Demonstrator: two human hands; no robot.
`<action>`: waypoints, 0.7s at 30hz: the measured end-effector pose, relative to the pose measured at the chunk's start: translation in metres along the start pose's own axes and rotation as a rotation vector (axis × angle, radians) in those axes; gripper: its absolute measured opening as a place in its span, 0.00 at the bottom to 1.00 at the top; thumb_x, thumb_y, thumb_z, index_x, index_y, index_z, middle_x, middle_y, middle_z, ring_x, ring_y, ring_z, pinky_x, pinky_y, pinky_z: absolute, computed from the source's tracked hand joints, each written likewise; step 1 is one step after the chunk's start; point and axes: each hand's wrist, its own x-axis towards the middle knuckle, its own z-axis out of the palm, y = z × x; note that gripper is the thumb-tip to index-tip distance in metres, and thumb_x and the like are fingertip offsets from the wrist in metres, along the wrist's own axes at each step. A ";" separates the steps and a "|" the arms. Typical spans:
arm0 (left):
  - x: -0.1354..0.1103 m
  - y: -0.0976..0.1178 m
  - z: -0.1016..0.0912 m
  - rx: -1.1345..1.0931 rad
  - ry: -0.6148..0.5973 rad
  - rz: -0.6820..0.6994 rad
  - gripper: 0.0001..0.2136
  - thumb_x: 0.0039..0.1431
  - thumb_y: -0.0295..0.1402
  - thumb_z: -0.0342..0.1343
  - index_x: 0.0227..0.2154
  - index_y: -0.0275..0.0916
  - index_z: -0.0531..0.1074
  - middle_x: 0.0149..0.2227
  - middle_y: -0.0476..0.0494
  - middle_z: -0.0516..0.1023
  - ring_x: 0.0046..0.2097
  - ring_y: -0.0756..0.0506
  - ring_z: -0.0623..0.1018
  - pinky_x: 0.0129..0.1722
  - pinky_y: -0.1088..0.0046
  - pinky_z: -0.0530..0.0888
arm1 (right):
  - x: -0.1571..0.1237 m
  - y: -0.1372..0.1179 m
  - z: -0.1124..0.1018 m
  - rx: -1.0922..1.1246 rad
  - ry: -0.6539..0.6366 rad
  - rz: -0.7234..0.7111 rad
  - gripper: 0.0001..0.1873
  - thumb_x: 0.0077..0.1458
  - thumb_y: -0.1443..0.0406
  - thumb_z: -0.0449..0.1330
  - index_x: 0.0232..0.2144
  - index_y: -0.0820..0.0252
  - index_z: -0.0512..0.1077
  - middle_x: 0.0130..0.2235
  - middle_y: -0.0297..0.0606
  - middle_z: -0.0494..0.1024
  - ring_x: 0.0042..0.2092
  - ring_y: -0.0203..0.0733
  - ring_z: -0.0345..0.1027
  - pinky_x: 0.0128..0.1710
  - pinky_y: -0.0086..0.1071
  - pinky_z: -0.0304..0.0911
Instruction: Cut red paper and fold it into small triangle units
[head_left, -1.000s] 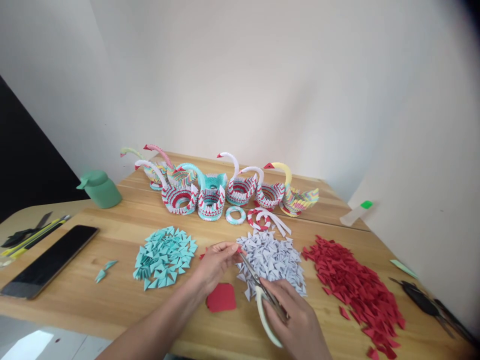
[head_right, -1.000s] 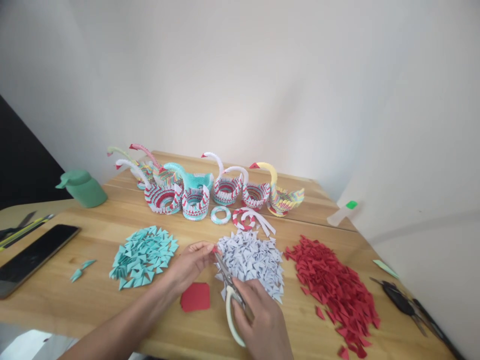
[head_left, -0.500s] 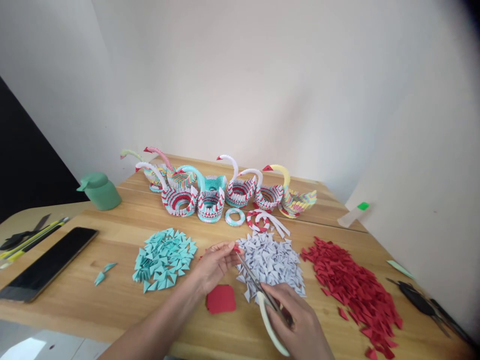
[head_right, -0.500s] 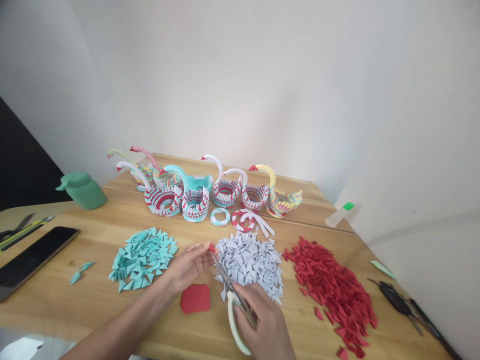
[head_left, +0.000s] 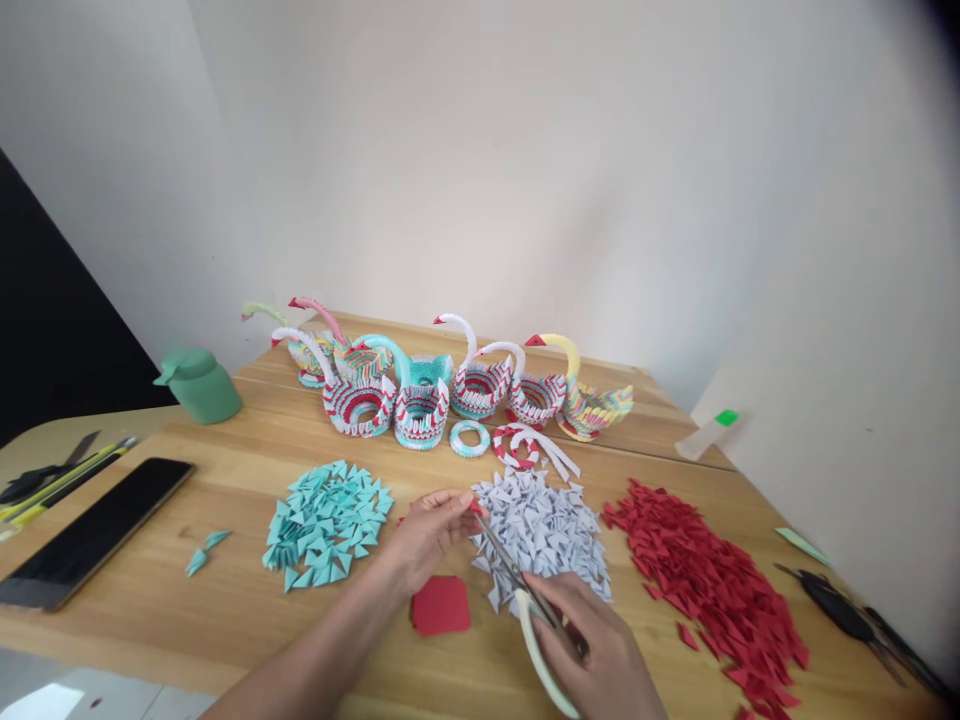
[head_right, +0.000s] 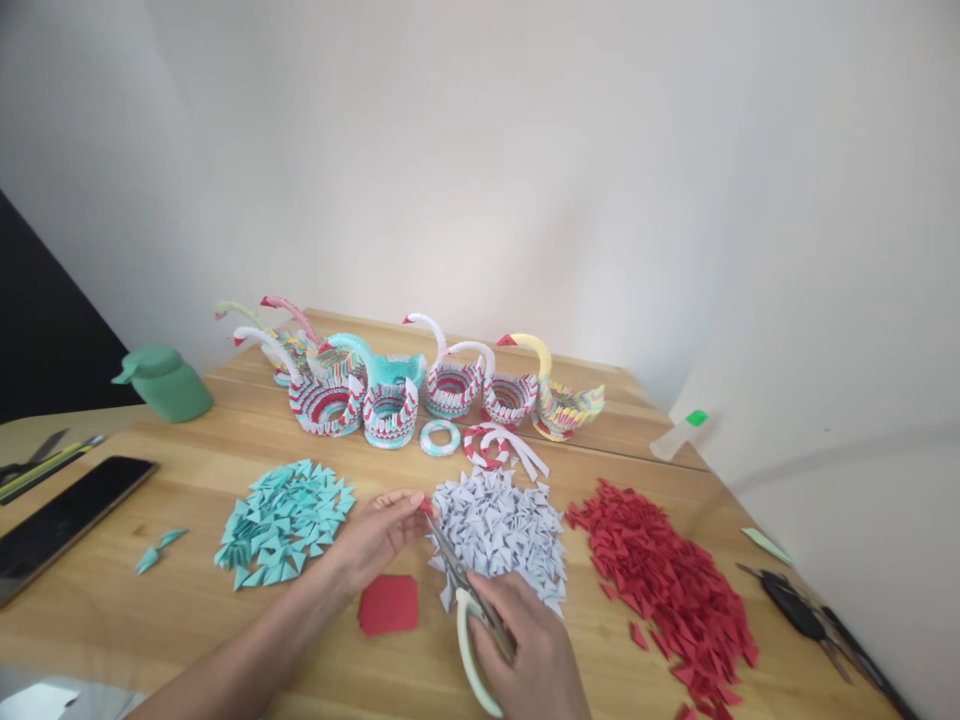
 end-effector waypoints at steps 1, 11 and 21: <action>0.000 -0.001 0.001 0.036 -0.002 0.010 0.12 0.47 0.38 0.65 0.27 0.32 0.77 0.30 0.40 0.79 0.34 0.47 0.76 0.38 0.71 0.71 | 0.000 -0.001 0.001 -0.009 0.005 -0.004 0.15 0.55 0.70 0.55 0.45 0.57 0.72 0.34 0.39 0.77 0.33 0.38 0.73 0.34 0.26 0.69; 0.004 -0.001 -0.004 0.088 0.005 0.058 0.11 0.48 0.37 0.64 0.27 0.32 0.78 0.29 0.41 0.80 0.32 0.47 0.77 0.37 0.71 0.71 | 0.004 -0.015 0.010 -0.007 0.005 0.068 0.16 0.55 0.70 0.53 0.45 0.58 0.71 0.33 0.39 0.75 0.34 0.39 0.72 0.35 0.28 0.69; 0.003 0.004 -0.007 -0.021 0.080 -0.008 0.11 0.43 0.34 0.68 0.29 0.33 0.77 0.32 0.42 0.81 0.36 0.44 0.79 0.44 0.67 0.72 | -0.061 0.044 -0.045 -0.370 0.259 0.339 0.14 0.57 0.60 0.54 0.44 0.56 0.72 0.39 0.41 0.78 0.37 0.42 0.74 0.30 0.28 0.70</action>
